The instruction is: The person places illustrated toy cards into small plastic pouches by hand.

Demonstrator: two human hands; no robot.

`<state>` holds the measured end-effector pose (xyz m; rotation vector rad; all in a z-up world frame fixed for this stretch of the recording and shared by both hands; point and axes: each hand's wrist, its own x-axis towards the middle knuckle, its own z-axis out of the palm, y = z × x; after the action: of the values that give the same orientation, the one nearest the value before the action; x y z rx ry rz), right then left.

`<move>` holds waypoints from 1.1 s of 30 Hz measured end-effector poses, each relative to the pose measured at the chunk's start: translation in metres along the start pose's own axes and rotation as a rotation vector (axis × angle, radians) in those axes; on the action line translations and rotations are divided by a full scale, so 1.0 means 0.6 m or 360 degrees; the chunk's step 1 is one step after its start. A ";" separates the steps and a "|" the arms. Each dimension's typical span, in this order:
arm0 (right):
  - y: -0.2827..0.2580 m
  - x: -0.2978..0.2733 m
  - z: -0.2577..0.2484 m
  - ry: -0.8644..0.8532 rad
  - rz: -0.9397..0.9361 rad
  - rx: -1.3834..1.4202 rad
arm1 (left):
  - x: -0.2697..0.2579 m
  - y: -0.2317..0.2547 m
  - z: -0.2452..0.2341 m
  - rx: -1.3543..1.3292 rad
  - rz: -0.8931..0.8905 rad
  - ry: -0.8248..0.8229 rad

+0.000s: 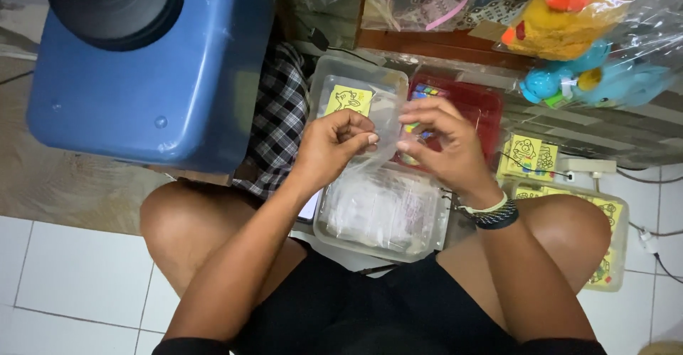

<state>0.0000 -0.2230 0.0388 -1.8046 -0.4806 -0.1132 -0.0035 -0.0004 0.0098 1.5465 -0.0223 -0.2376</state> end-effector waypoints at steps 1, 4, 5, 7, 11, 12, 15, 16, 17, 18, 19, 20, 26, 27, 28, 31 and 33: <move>0.004 -0.004 0.000 -0.0066 0.0053 -0.0064 | -0.002 0.000 0.002 -0.0002 0.0032 0.0013; 0.001 -0.013 0.006 -0.0078 0.0381 0.0097 | -0.009 0.010 -0.003 0.0110 0.0108 0.0022; 0.002 -0.013 0.007 -0.0081 0.0384 0.0097 | -0.010 0.009 -0.002 0.0108 0.0105 0.0025; 0.005 -0.010 0.009 -0.0072 0.0351 0.0082 | -0.009 0.008 -0.002 0.0160 0.0131 0.0022; 0.023 -0.009 0.009 0.0025 0.0341 0.0085 | -0.005 0.012 0.001 0.0012 0.0084 -0.0120; 0.028 -0.009 0.009 0.0130 0.0310 0.0185 | -0.006 0.013 -0.003 0.0141 0.0136 -0.0107; 0.021 0.008 0.001 0.0238 0.0257 0.0274 | 0.006 0.034 -0.026 0.0329 0.0277 -0.0016; 0.013 0.013 -0.002 0.0254 0.0234 0.0261 | 0.010 0.043 -0.035 0.0389 0.0368 0.0048; 0.030 0.007 -0.007 0.0250 0.0234 0.0258 | 0.009 0.054 -0.042 0.0385 0.0369 0.0051; 0.046 0.000 -0.011 0.0269 0.0251 0.0076 | 0.008 0.065 -0.050 0.0338 0.0363 0.0126; 0.062 -0.004 -0.015 0.0287 0.0265 -0.0106 | 0.006 0.076 -0.058 0.0292 0.0358 0.0203; 0.069 -0.003 -0.011 0.0283 0.0260 -0.0109 | 0.006 0.079 -0.061 0.0287 0.0362 0.0207; 0.163 0.010 0.067 -0.0310 -0.0164 -0.0827 | 0.000 0.086 -0.074 0.0194 0.0369 0.0236; 0.176 0.020 0.084 -0.0423 -0.0048 -0.0931 | 0.002 0.085 -0.075 0.0160 0.0378 0.0245; 0.189 0.031 0.101 -0.0535 0.0070 -0.1035 | 0.004 0.084 -0.078 0.0126 0.0386 0.0254; 0.276 0.071 0.131 -0.0624 0.0193 -0.1147 | 0.011 0.067 -0.086 0.0177 0.0411 0.0281; 0.374 0.089 0.134 -0.0604 0.0173 -0.1325 | 0.012 0.063 -0.086 0.0211 0.0409 0.0282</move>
<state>0.1197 -0.1806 -0.1695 -2.6879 -0.6584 0.1312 0.0172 0.0492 0.0445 1.6730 -0.0981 0.1063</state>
